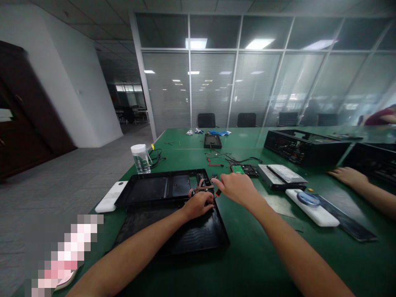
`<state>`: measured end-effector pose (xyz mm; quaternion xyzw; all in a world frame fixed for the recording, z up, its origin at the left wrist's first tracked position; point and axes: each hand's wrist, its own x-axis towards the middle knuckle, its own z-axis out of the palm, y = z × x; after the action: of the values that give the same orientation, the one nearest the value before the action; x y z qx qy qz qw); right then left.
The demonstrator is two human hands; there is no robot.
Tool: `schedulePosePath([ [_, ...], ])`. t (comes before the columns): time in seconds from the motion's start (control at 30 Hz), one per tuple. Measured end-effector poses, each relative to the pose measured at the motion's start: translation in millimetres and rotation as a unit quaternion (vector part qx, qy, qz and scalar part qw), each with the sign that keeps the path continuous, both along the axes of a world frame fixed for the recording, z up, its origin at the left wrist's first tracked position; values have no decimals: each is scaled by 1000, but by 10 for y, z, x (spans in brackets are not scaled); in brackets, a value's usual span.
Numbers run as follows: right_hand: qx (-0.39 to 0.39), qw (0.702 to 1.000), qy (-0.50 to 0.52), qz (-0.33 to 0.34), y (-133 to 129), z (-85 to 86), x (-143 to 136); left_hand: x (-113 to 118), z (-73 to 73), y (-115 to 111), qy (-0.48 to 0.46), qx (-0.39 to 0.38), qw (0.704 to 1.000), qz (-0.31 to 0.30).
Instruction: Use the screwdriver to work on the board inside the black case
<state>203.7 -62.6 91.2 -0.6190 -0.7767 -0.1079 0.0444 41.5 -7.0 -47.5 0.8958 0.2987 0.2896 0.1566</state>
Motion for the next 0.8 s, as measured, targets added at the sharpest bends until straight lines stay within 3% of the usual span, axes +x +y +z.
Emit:
schedulePosePath([
  [0.2, -37, 997, 24, 66, -10, -2, 74, -2, 9, -6, 0, 5, 1000, -3],
  [0.33, -38, 998, 18, 38, -16, 14, 83, -5, 8, -11, 0, 7, 1000, 4],
  [0.7, -74, 995, 36, 52, 4, 47, 128, -4, 13, -20, 2, 2, 1000, 3],
  [0.8, -50, 997, 23, 48, 6, 38, 91, -9, 20, -23, 2, 12, 1000, 0],
])
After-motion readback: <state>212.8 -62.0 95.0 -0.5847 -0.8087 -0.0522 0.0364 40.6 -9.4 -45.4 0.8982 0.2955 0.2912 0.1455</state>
